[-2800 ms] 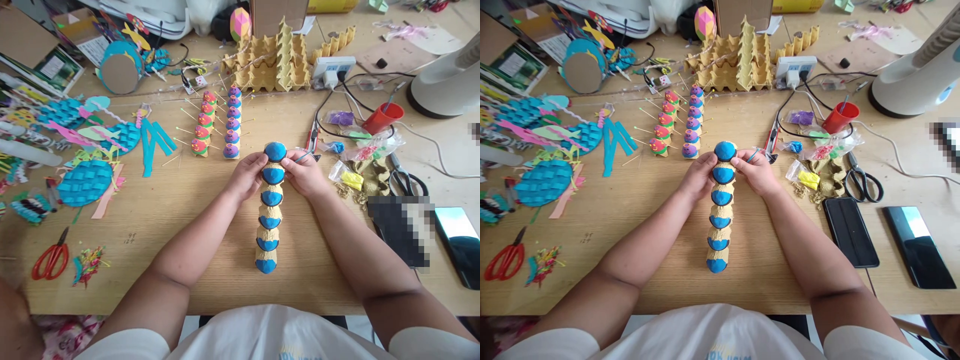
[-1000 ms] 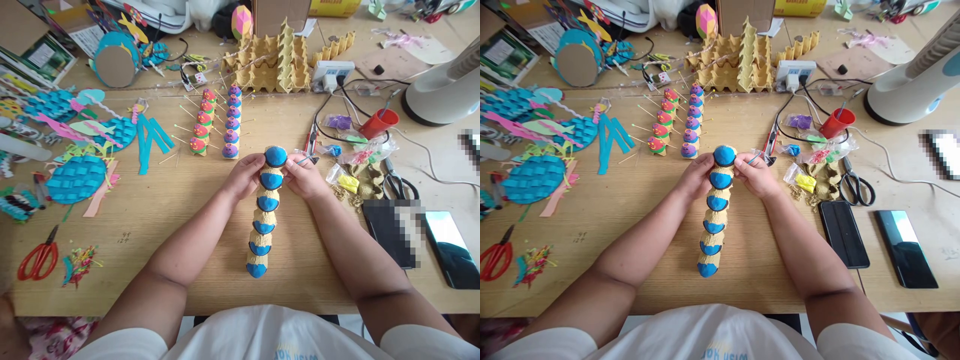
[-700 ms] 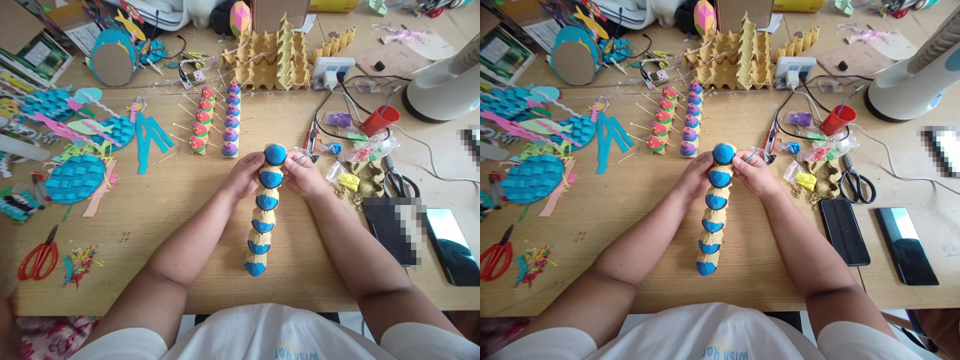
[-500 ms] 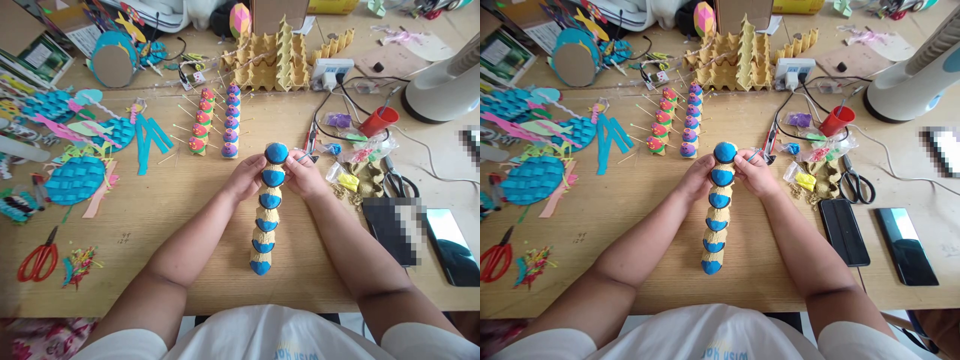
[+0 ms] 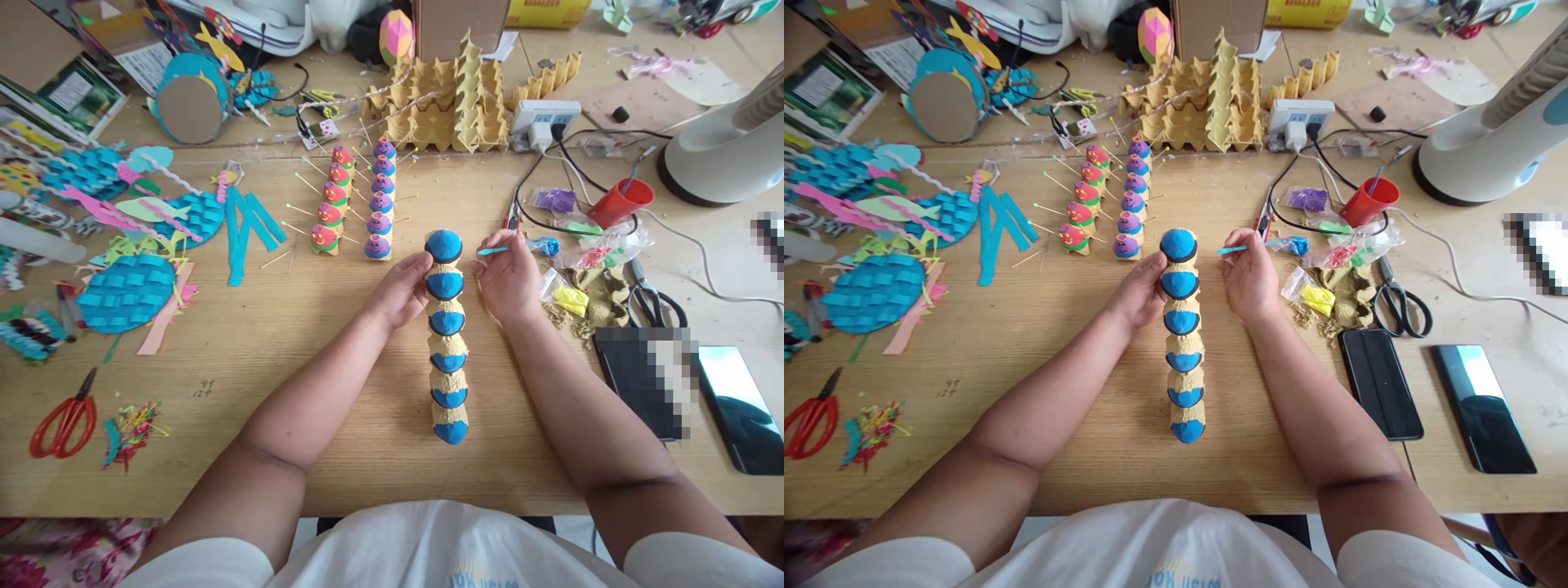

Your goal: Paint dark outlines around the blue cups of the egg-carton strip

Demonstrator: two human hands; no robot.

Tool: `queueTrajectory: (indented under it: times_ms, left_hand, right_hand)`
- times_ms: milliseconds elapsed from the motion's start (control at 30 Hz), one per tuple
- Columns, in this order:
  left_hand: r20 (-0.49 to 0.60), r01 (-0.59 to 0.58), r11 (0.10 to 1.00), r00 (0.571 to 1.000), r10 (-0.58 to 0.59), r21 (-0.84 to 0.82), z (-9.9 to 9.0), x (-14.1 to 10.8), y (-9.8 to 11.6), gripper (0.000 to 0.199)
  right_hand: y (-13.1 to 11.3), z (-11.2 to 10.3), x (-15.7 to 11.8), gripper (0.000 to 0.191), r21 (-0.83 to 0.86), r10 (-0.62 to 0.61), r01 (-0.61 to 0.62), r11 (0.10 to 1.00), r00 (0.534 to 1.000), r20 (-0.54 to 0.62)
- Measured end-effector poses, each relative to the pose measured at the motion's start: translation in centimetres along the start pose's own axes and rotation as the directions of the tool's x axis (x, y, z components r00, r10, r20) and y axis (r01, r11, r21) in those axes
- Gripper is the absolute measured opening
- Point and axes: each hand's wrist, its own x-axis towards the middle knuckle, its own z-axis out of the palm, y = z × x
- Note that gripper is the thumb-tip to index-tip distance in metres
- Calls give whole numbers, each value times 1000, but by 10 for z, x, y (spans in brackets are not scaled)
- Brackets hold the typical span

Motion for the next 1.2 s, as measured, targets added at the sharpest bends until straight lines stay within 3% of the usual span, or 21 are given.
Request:
queueTrajectory:
  times_ms: [133, 333, 567, 733, 933, 1200]
  left_hand:
    - [5, 22, 1000, 1000, -22, -13, 0, -1, 0, 21]
    - [-20, 20, 993, 1000, -22, -116, 3, 2, -1, 15]
    - [-20, 43, 995, 999, -45, -86, 1, 2, -2, 22]
    - [-7, 9, 1000, 1000, -9, -2, -1, 1, 0, 27]
    - [-58, -21, 1000, 998, 22, 7, -1, 3, -3, 26]
    - [-35, -66, 998, 997, 66, 5, 5, 2, -4, 19]
  right_hand:
    - [0, 5, -4, 53, -35, -13, 16, 999, 997, 82]
    - [3, 14, -14, 44, -42, 8, 0, 999, 986, 168]
    - [11, 10, -15, 42, -134, -61, 86, 987, 982, 180]
    - [11, 6, -14, 40, -379, -145, 191, 905, 978, 147]
    - [13, 3, -8, 48, -300, -179, 204, 932, 978, 108]
    - [13, 6, -14, 40, -451, -268, 315, 835, 949, 167]
